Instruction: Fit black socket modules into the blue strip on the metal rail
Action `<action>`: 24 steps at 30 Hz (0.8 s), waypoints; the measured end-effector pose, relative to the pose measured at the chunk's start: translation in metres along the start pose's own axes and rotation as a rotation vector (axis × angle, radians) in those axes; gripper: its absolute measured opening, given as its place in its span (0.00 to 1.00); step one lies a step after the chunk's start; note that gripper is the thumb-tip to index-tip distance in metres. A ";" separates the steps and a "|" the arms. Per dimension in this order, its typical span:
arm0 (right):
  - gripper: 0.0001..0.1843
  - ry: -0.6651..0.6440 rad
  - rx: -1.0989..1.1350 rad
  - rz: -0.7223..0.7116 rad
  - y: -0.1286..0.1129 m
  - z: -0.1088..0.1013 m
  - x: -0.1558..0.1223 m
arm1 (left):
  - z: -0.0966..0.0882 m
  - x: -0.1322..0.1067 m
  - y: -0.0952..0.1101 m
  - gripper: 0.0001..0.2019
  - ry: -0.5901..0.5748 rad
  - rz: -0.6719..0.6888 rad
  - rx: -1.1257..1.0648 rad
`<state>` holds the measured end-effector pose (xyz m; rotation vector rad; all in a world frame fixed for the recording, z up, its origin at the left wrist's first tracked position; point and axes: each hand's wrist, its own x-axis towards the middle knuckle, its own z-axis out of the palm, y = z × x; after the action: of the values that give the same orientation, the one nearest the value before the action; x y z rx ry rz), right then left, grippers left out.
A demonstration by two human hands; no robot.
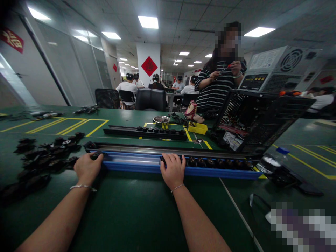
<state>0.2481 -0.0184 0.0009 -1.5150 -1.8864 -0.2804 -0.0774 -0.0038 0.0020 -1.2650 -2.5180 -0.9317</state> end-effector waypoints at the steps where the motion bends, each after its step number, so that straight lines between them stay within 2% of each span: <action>1: 0.16 0.001 -0.001 0.000 0.000 0.000 0.000 | 0.000 0.001 -0.001 0.22 0.002 -0.002 -0.002; 17: 0.16 0.008 -0.020 -0.007 0.001 0.001 0.000 | 0.003 0.010 -0.012 0.23 0.032 -0.029 -0.096; 24: 0.17 0.004 -0.005 -0.004 0.000 -0.001 0.000 | 0.005 0.016 -0.019 0.24 0.035 -0.105 -0.198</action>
<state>0.2486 -0.0190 0.0011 -1.5133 -1.8872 -0.2897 -0.1015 0.0012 -0.0043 -1.1645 -2.5380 -1.2427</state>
